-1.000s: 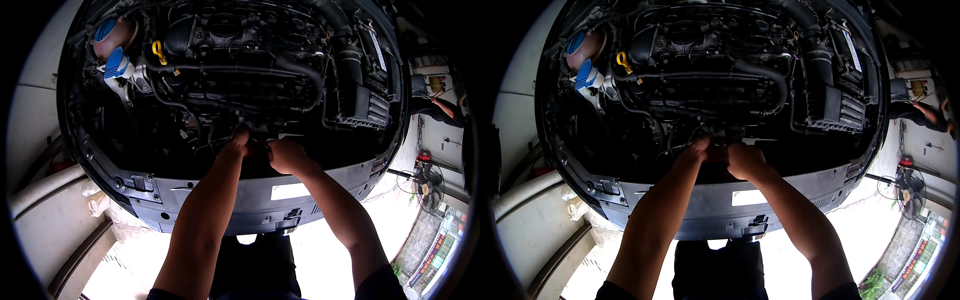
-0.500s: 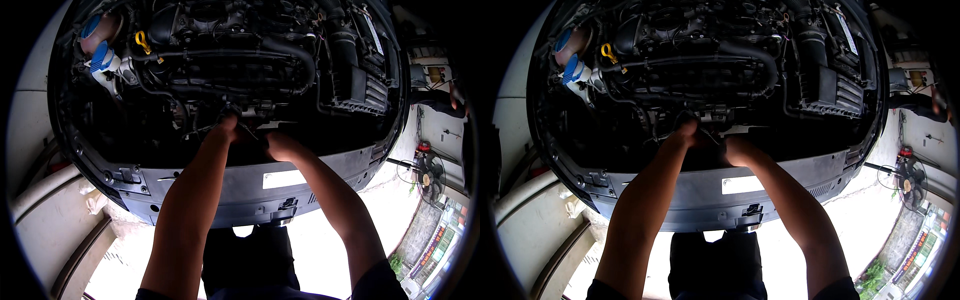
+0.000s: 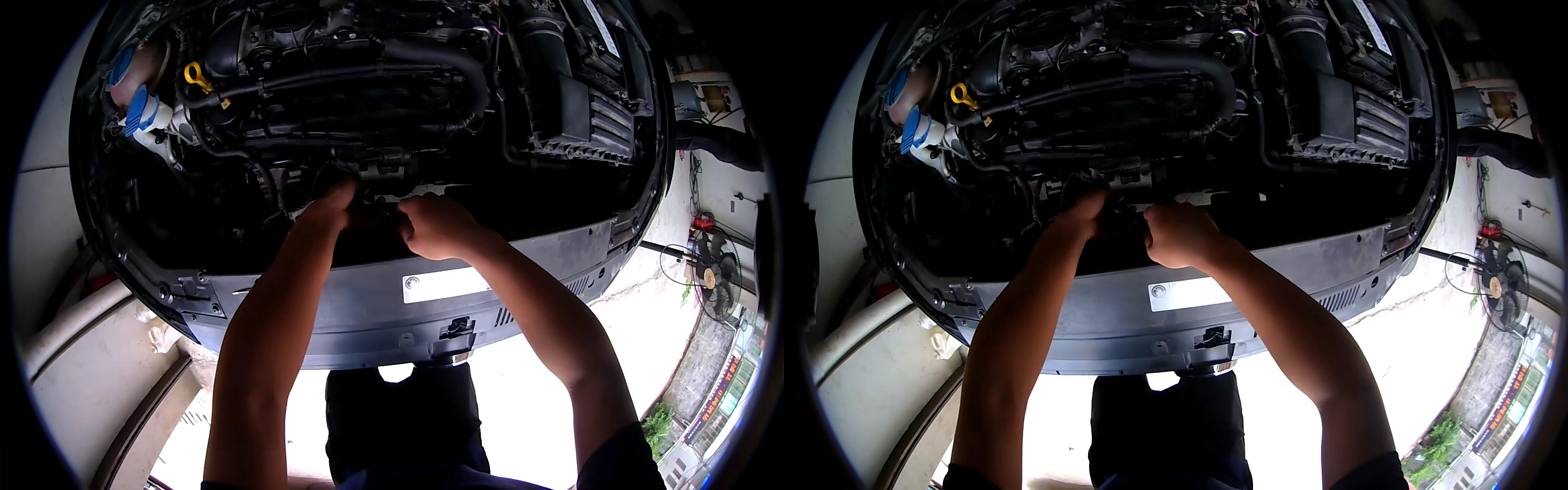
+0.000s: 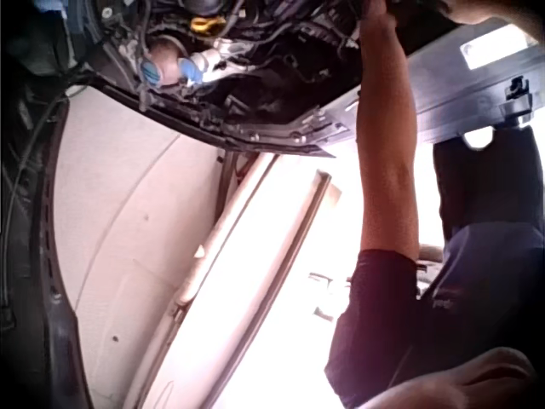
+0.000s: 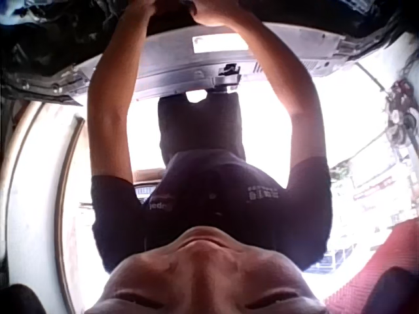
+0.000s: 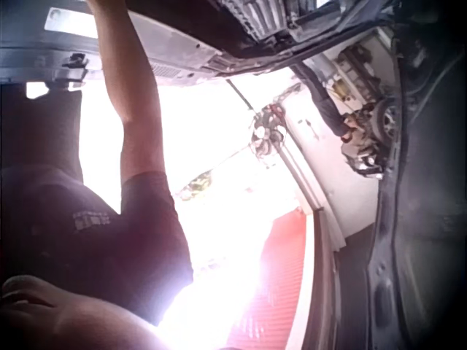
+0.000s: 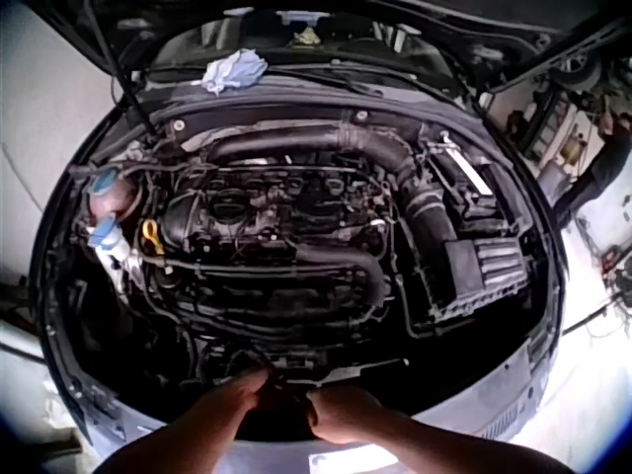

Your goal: The person detaches a hose from the engine, uses a screwdriver to loosen components, and works on the wiring and connectors within the engine bay.

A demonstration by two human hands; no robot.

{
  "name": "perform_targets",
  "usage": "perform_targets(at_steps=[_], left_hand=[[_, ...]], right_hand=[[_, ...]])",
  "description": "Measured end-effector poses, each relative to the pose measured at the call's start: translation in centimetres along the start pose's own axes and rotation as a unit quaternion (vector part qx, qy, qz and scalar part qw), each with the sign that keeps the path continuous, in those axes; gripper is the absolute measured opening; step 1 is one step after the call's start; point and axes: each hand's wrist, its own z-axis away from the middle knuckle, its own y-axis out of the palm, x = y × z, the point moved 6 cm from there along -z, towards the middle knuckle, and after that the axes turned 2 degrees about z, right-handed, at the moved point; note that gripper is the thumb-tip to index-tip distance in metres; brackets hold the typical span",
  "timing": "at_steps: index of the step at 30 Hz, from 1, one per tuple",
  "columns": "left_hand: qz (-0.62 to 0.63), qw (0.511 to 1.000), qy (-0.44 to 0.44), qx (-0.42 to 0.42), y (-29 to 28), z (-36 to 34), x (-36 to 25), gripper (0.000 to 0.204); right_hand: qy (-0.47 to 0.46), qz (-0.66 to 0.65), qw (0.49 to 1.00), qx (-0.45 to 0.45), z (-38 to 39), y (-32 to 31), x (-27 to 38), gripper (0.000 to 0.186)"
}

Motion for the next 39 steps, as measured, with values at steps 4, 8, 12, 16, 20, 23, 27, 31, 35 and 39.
perform_targets(at_steps=[4,8,12,16,20,23,27,31,35,39], left_hand=[[-0.202,0.978,-0.033,0.035,0.8,2.4,1.0,0.028],[-0.235,0.971,-0.027,0.021,5.5,2.4,3.7,0.027],[-0.225,0.973,-0.024,-0.049,5.3,-1.5,4.6,0.027],[-0.305,0.951,0.037,-0.024,5.9,-3.9,5.2,0.027],[-0.576,0.806,0.134,0.027,4.4,-5.7,4.2,0.030],[-0.730,0.661,0.167,0.040,4.1,-6.2,4.0,0.032],[-0.744,0.628,0.225,0.031,3.1,-7.1,3.4,0.041],[-0.455,0.889,0.021,-0.040,4.1,-2.1,3.8,0.034],[-0.697,0.705,0.127,0.013,5.8,8.1,1.1,0.028],[-0.710,0.564,0.422,-0.016,4.7,15.3,0.9,0.024]], right_hand=[[-0.036,0.057,0.993,0.094,-0.6,-0.3,-2.9,0.027],[-0.017,0.020,0.998,0.060,-1.5,-1.3,-9.3,0.029],[-0.038,0.077,0.996,0.021,-3.1,-0.2,-9.5,0.026],[-0.102,-0.024,0.994,0.024,-8.6,3.9,-13.5,0.027],[-0.106,-0.075,0.991,0.034,-11.3,6.2,-13.6,0.029],[-0.128,-0.386,0.913,0.026,-11.3,6.2,-14.0,0.035],[-0.230,0.166,0.959,-0.026,-11.1,4.3,-10.9,0.035],[-0.187,0.157,0.970,-0.004,-12.6,4.4,-13.2,0.029],[-0.121,0.136,0.983,0.001,-13.7,3.4,-14.1,0.027],[-0.146,0.032,0.986,-0.077,-15.0,4.1,-13.4,0.035]])
